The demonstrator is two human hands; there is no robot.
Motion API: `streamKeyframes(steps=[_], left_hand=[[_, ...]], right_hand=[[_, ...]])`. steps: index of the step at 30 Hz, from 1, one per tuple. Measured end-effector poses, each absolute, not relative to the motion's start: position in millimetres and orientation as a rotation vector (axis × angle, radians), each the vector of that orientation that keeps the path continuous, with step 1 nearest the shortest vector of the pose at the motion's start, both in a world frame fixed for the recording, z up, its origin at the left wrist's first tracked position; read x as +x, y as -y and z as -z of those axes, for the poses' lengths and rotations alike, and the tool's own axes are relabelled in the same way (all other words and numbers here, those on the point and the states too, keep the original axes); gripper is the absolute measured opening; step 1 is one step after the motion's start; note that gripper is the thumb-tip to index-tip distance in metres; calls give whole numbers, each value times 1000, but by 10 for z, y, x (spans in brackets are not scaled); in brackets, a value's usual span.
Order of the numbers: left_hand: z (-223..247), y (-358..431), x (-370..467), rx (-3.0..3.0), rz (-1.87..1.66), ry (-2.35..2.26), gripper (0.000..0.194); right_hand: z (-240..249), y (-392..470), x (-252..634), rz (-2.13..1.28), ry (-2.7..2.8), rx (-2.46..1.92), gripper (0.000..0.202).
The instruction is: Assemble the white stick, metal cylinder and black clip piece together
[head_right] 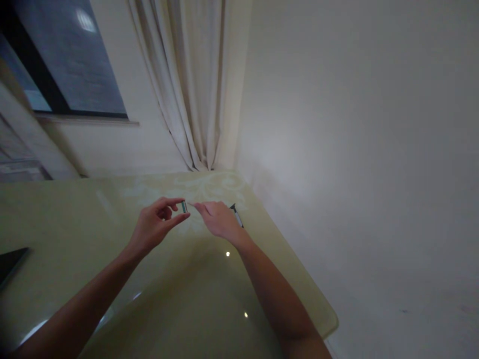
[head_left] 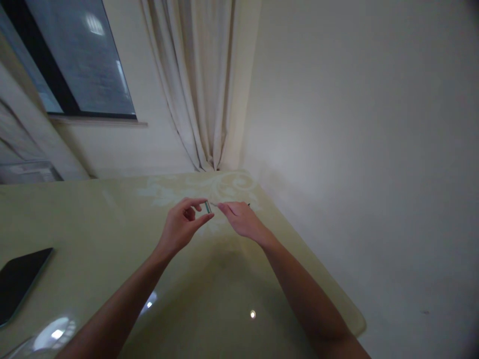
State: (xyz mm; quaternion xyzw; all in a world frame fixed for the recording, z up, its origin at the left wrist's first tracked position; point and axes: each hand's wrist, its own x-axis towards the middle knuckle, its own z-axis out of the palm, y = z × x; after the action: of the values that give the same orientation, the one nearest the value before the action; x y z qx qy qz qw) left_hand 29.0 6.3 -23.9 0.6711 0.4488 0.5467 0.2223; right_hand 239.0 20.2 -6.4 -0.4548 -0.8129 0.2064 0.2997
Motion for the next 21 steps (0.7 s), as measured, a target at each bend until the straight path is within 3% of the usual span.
streamKeyframes(steps=[21], left_hand=[[218, -66, 281, 1850, -1555, -1262, 38]], right_hand=[[18, -162, 2382, -741, 2151, -1111, 57]])
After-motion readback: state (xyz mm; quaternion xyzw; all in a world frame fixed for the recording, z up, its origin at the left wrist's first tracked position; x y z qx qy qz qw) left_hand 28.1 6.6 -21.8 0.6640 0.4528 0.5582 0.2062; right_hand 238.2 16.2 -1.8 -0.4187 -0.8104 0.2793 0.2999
